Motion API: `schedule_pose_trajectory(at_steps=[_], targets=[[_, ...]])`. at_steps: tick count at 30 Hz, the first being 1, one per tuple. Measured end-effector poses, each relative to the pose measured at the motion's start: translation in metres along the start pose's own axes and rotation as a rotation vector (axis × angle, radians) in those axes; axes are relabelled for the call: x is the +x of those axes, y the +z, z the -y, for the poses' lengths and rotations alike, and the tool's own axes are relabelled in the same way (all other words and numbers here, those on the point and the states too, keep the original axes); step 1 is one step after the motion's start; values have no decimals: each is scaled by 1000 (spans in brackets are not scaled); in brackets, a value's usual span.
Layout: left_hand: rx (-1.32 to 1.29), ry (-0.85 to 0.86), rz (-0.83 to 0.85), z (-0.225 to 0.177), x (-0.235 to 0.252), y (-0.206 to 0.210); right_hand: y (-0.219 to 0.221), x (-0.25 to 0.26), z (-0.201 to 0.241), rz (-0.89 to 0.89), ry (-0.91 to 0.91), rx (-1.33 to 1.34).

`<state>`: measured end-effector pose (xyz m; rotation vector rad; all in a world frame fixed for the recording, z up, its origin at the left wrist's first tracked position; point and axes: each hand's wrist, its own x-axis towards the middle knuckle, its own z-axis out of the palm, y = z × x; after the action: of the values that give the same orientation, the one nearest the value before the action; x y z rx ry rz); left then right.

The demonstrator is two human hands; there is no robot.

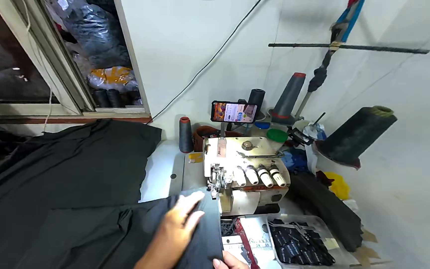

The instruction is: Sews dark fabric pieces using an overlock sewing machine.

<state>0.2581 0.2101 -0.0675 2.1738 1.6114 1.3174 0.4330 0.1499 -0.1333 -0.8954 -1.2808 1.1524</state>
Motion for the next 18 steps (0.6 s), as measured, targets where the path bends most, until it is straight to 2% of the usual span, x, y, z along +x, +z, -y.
schedule_pose_trajectory(at_steps=[3, 6, 7, 8, 10, 12, 15, 16, 18], targets=[[163, -225, 11, 48, -24, -65, 4, 21, 2, -50, -24, 45], [290, -615, 216, 75, -61, -120, 6, 41, -1, -72, -66, 86], [333, -675, 270, 85, -73, -128, 7, 45, -1, -79, -62, 91], [360, -676, 294, 95, -83, -130, 7, 48, -2, -82, -63, 93], [326, -567, 227, 116, -100, -129, 9, 50, -5, -88, -74, 80], [207, -501, 36, 128, -103, -139, 9, 47, -9, -83, -91, 46], [88, -427, -269, 136, -80, -164, 6, 41, -20, -50, -125, 25], [98, -435, -276, 139, -69, -169, 4, 41, -25, -29, -129, 36], [109, -512, -88, 143, -51, -168, 1, 40, -33, 14, -129, 49]])
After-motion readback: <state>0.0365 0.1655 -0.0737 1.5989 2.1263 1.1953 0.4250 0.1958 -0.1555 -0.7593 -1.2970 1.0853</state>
